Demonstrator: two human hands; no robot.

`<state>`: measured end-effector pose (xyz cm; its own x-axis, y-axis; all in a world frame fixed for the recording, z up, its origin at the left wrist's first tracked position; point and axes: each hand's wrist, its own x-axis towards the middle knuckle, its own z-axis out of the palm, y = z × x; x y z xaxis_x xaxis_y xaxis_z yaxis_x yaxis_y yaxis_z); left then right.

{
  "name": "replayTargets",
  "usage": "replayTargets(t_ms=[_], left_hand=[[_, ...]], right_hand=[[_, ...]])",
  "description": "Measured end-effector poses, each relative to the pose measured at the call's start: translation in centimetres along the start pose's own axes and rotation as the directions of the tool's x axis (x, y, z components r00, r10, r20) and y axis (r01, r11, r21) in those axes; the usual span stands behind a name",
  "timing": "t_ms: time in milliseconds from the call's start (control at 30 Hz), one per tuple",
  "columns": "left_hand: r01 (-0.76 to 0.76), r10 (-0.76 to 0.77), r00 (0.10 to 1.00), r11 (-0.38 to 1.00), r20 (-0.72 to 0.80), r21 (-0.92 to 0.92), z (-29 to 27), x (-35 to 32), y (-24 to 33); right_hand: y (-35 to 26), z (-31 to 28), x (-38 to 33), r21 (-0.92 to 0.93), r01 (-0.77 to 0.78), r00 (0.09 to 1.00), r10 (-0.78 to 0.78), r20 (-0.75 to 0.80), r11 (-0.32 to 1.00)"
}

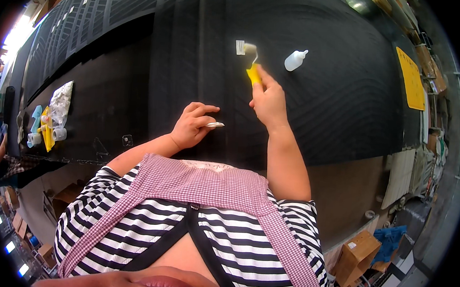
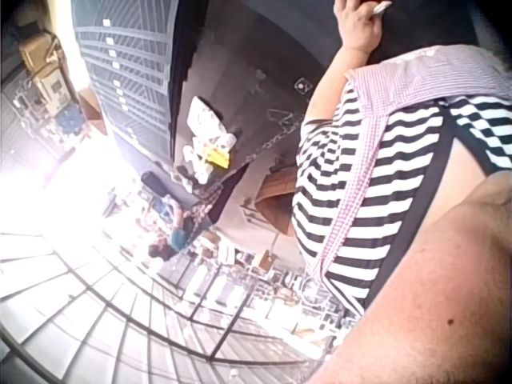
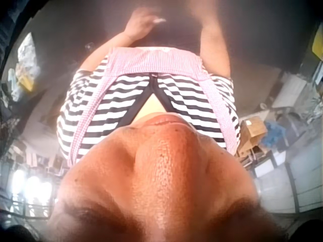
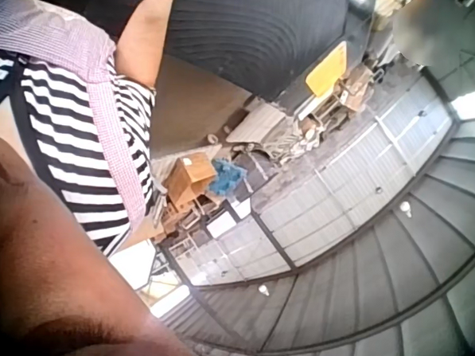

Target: The person applies adhesive and small white patches to large black rubber sheets using a glue bottle and a small roller, then carries a stack of sheets to another workstation.

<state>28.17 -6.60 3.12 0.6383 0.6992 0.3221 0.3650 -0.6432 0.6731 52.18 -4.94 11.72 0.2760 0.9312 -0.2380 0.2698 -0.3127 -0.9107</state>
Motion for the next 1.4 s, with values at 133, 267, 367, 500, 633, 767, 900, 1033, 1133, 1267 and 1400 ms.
replayTargets(t_ms=[133,267,367,500,633,767,900,1033,1133,1267,1400], left_hand=[[0.000,0.000,1.000,1.000,0.007,0.025,0.0,-0.1,0.0],[0.004,-0.005,1.000,1.000,0.016,0.011,0.1,-0.1,-0.1],[0.003,-0.003,1.000,1.000,0.009,0.013,0.1,-0.1,-0.3],[0.012,-0.012,1.000,1.000,0.013,0.010,0.0,-0.1,-0.2],[0.011,-0.011,1.000,1.000,0.009,0.005,0.0,-0.1,-0.1],[0.007,-0.007,1.000,1.000,0.009,0.005,-0.1,0.0,0.0],[0.011,-0.011,1.000,1.000,0.007,0.003,-0.1,0.1,0.0],[-0.006,0.006,1.000,1.000,0.006,-0.004,-0.1,0.2,-0.1],[0.005,-0.005,1.000,1.000,-0.003,0.002,-0.1,0.0,-0.2],[0.010,-0.010,1.000,1.000,0.004,-0.010,-0.1,0.2,0.1],[0.019,-0.019,1.000,1.000,0.011,0.000,0.1,0.0,-0.2]], right_hand=[[-0.1,0.9,1.0,-0.051,0.034,0.999,-0.034,0.000,0.998],[3.2,2.0,2.9,-0.262,0.110,0.993,-0.116,-0.007,0.959],[3.2,2.3,3.7,-0.319,0.142,0.989,-0.151,-0.002,0.937],[2.5,2.7,5.6,-0.356,0.145,0.988,-0.152,0.007,0.923],[2.3,2.8,7.2,-0.388,0.159,0.986,-0.165,0.018,0.908],[2.6,2.6,8.0,-0.445,0.182,0.982,-0.189,0.031,0.877],[-0.6,2.5,6.8,-0.277,0.038,0.999,-0.029,0.039,0.960],[-0.8,2.0,6.2,-0.124,0.090,0.995,-0.094,-0.021,0.988],[0.2,1.7,4.7,-0.134,0.108,0.993,-0.113,-0.030,0.985],[3.6,2.0,3.6,-0.276,0.197,0.977,-0.213,-0.027,0.941],[4.7,2.6,2.6,-0.459,0.237,0.960,-0.277,-0.022,0.856]])
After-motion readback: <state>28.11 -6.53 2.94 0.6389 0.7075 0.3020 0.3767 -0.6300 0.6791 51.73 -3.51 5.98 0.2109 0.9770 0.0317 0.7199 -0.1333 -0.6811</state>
